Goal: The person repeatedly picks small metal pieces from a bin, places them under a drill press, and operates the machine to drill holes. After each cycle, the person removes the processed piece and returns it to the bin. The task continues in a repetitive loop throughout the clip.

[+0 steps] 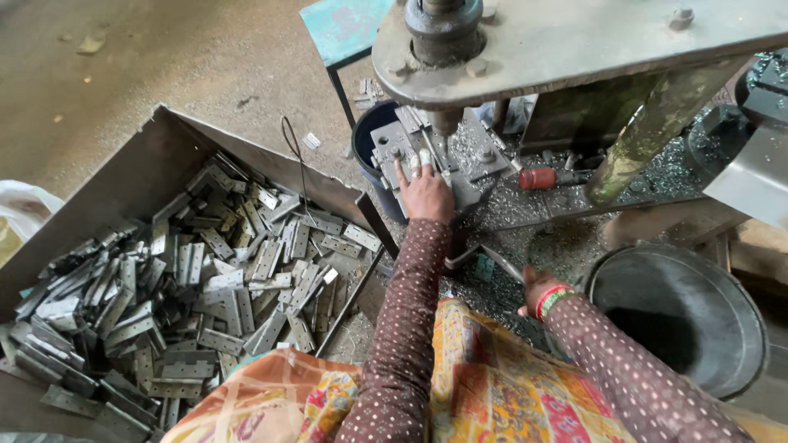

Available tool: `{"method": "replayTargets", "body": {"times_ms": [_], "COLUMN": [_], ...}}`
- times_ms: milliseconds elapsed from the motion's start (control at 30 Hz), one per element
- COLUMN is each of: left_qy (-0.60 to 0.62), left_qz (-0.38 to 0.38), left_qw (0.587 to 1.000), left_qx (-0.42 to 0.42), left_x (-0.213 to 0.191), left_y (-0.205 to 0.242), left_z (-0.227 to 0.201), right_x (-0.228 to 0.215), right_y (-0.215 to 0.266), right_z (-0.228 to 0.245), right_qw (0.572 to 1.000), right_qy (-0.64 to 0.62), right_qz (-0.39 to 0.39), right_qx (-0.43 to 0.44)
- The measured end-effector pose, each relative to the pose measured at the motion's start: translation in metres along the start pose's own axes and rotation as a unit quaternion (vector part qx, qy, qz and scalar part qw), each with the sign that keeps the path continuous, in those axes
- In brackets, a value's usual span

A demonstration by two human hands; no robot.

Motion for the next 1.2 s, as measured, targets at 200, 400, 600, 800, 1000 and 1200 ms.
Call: {"method": "replayTargets", "body": {"times_ms": [200, 400, 600, 800, 1000, 1200], "left_qy": [-0.009, 0.027, 0.02, 0.04, -0.006, -0.058], "left_qz": [0.008, 0.061, 0.007, 0.01, -0.017, -0.04], "left_qw": [1.0, 0.998, 1.0, 0.999, 0.998, 0.995], "left_qx": [0.015, -0.001, 0.005, -0.003, 0.06, 0.066], "left_x": [0.0, 0.01, 0.01, 0.008, 0.002, 0.011], "left_y": [0.015, -0.003, -0.012, -0.015, 0.03, 0.085], "left_z": [-0.001, 0.006, 0.01, 0.012, -0.007, -0.036], "right_x": [-0.015, -0.055, -0.001, -0.008, -0.104, -0.123], "right_y": [0.03, 0.056, 0.009, 0.012, 0.081, 0.12], "right_z": [0.006, 0.015, 0.0, 0.0, 0.028, 0.034], "right_qw": [0.99, 0.983, 0.999, 0.985, 0.945, 0.843], "right_qy": [0.115, 0.156, -0.016, 0.12, 0.002, -0.14], "right_qz": [-0.008, -0.074, 0.029, -0.026, -0.265, -0.464], "right_qx": [-0.083, -0.063, -0.017, -0.119, -0.192, -0.232]}}
Point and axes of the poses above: each hand's wrist, its own y-axis away from the middle knuckle, its own x-axis out of the palm, z = x × y, the point moved 4 cm from there along -y, towards the middle knuckle, and after that the axes turned 2 degrees about x, right-handed, at the moved point
